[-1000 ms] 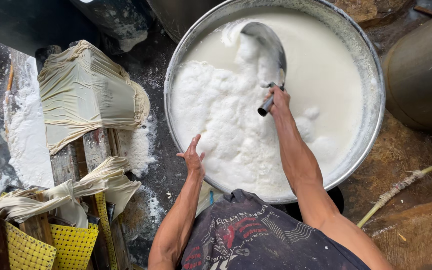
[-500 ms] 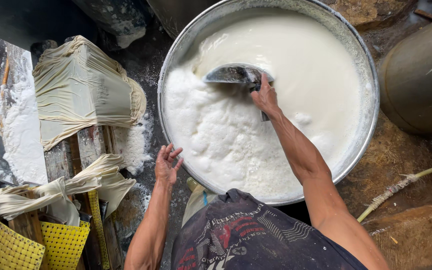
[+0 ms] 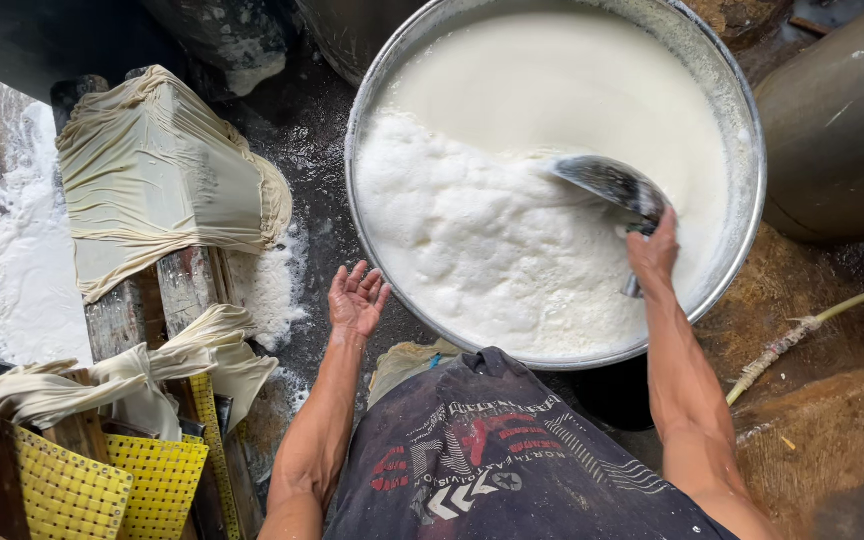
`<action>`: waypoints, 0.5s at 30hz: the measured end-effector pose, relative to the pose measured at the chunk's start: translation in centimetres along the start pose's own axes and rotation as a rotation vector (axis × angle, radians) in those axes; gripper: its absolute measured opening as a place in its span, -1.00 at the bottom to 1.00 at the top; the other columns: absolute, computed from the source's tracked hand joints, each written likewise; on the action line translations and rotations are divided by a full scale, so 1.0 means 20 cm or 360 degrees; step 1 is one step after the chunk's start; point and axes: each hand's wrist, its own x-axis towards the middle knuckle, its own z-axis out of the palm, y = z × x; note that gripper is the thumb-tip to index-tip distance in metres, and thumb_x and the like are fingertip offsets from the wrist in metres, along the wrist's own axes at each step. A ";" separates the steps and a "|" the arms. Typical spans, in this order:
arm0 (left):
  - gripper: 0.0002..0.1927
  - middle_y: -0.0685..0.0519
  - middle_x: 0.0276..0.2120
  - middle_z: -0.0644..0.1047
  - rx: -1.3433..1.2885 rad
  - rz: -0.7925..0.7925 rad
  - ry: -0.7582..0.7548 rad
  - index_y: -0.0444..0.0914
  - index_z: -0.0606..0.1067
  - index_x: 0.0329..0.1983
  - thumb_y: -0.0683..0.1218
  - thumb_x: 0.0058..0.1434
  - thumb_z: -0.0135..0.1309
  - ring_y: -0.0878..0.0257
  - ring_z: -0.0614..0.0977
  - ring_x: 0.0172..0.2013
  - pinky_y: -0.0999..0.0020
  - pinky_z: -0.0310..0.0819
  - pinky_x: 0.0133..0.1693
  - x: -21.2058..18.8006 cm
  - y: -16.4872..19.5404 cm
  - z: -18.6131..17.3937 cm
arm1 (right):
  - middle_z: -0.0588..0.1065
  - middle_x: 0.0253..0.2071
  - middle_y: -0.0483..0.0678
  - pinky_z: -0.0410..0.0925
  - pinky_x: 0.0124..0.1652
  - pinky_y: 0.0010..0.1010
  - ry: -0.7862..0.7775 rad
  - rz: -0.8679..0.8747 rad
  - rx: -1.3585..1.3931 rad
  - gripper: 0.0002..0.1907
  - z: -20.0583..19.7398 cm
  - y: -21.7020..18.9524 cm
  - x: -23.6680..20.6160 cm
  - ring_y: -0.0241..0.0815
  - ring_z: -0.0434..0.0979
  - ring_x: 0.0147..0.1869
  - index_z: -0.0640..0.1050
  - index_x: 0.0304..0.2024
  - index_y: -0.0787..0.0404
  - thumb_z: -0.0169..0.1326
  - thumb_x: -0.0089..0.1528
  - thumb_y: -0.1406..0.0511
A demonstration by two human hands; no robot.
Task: The person uses a large metal scoop to repeatedly transfer white curd and yellowish liquid between large basins, scooping foamy curd from a large metal basin and pouring liquid into a blue basin and back, working beside cloth-wrapped molds.
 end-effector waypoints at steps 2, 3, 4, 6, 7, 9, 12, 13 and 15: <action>-0.30 -0.11 -0.02 0.57 0.0012 -0.0006 -0.0042 -0.23 0.41 0.31 0.28 0.24 0.03 0.13 0.54 0.11 -0.09 0.38 0.26 -0.02 0.01 0.03 | 0.48 -0.06 0.05 0.50 -0.29 -0.28 0.0019 0.0261 0.0198 -0.30 -0.08 0.02 -0.14 -0.16 0.53 -0.21 0.25 0.37 0.22 -0.01 0.14 0.50; -0.29 -0.11 0.02 0.56 0.0040 -0.0004 -0.0087 -0.24 0.40 0.31 0.28 0.24 0.02 0.15 0.53 0.15 -0.13 0.34 0.26 -0.02 0.00 0.06 | 0.47 -0.09 0.02 0.50 -0.35 -0.36 0.0051 0.0251 0.0255 -0.35 -0.14 0.03 -0.19 -0.25 0.51 -0.26 0.28 0.32 0.26 -0.01 0.15 0.53; -0.28 -0.11 0.06 0.56 0.0067 -0.0003 -0.0126 -0.24 0.39 0.31 0.28 0.23 0.01 0.17 0.51 0.20 -0.17 0.31 0.27 -0.03 0.01 0.08 | 0.45 -0.13 0.03 0.48 -0.39 -0.35 0.0109 0.0369 0.0372 -0.38 -0.16 0.04 -0.23 -0.23 0.49 -0.31 0.28 0.30 0.28 0.01 0.17 0.53; -0.28 -0.10 0.12 0.54 0.0138 -0.0014 -0.0183 -0.26 0.36 0.31 0.28 0.24 -0.02 0.18 0.47 0.25 -0.26 0.27 0.27 -0.03 0.01 0.13 | 0.42 -0.22 0.05 0.44 -0.48 -0.34 0.0229 0.0605 0.0599 -0.45 -0.20 0.08 -0.28 -0.20 0.45 -0.42 0.29 0.25 0.32 0.05 0.20 0.52; -0.28 -0.09 0.15 0.53 0.0170 -0.0017 -0.0210 -0.27 0.35 0.31 0.28 0.25 -0.03 0.18 0.45 0.28 -0.30 0.25 0.26 -0.02 0.00 0.16 | 0.42 -0.25 0.03 0.45 -0.49 -0.37 0.0270 0.0703 0.0737 -0.42 -0.19 0.11 -0.31 -0.21 0.46 -0.44 0.28 0.27 0.30 0.05 0.19 0.52; -0.26 -0.07 0.19 0.51 0.0306 0.0009 -0.0226 -0.27 0.35 0.32 0.28 0.23 -0.04 0.20 0.43 0.30 -0.31 0.25 0.26 -0.01 -0.02 0.22 | 0.44 -0.31 0.01 0.46 -0.51 -0.44 0.0348 0.0902 0.1015 -0.37 -0.17 0.15 -0.34 -0.25 0.48 -0.48 0.26 0.31 0.25 0.03 0.18 0.52; -0.26 -0.03 0.23 0.50 0.0529 0.0039 -0.0164 -0.25 0.36 0.31 0.29 0.20 -0.04 0.23 0.41 0.32 -0.33 0.24 0.25 0.01 -0.09 0.27 | 0.46 -0.38 -0.01 0.49 -0.51 -0.50 0.0392 0.1099 0.1413 -0.32 -0.06 0.20 -0.34 -0.26 0.48 -0.51 0.34 0.34 0.20 0.10 0.15 0.51; -0.26 -0.01 0.23 0.50 0.0605 0.0050 -0.0132 -0.25 0.36 0.31 0.29 0.19 -0.04 0.25 0.40 0.32 -0.35 0.24 0.24 0.02 -0.10 0.29 | 0.46 -0.39 -0.03 0.49 -0.51 -0.50 0.0376 0.1119 0.1483 -0.31 -0.01 0.21 -0.31 -0.26 0.48 -0.50 0.32 0.37 0.24 0.09 0.17 0.51; -0.24 0.00 0.24 0.51 0.0759 0.0039 -0.0106 -0.23 0.39 0.31 0.31 0.18 -0.04 0.23 0.38 0.32 -0.34 0.22 0.24 0.04 -0.14 0.30 | 0.46 -0.42 -0.02 0.47 -0.51 -0.47 0.0358 0.1198 0.1637 -0.37 0.09 0.20 -0.22 -0.23 0.49 -0.49 0.31 0.32 0.29 0.08 0.18 0.52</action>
